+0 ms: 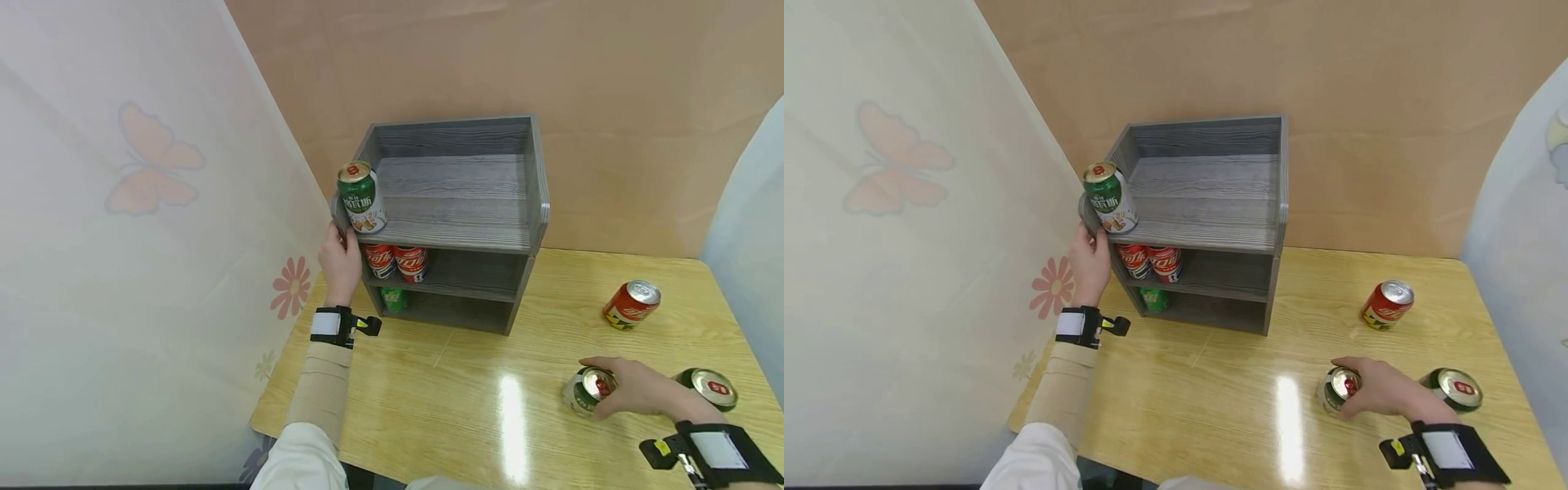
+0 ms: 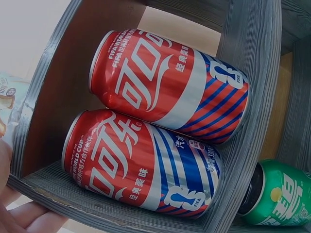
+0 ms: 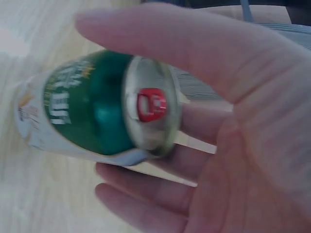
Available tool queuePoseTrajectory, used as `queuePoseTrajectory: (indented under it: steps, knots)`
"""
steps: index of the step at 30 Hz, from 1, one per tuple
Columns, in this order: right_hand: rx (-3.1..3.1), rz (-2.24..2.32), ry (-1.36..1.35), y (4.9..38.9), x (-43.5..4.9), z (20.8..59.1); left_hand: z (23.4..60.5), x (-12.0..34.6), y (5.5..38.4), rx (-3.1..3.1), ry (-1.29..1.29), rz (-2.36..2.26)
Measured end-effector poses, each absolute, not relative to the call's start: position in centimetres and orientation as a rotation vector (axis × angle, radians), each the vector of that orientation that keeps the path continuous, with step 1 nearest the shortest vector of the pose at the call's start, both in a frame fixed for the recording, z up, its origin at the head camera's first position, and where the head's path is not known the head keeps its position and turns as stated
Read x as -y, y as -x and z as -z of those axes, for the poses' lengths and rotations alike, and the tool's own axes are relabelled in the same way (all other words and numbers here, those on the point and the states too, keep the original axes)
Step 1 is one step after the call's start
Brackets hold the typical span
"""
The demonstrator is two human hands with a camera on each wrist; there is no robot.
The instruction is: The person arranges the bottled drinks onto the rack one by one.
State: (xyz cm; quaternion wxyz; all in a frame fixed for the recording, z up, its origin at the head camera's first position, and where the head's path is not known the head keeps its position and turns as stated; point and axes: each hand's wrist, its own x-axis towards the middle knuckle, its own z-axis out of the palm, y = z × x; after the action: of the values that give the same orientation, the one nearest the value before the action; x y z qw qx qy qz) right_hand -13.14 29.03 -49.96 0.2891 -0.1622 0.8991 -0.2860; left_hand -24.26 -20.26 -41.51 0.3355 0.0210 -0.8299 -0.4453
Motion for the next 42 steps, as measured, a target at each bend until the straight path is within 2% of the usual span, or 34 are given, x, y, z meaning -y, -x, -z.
queuePoseTrajectory:
  steps: [10,42]
  knots:
    - [-2.402,0.878,0.288,12.2,-28.5,51.7,41.5,20.2,24.0,2.166,-0.073,1.145]
    - [-2.735,0.920,0.314,12.0,-28.0,52.3,41.5,20.1,24.1,2.179,-0.071,1.124]
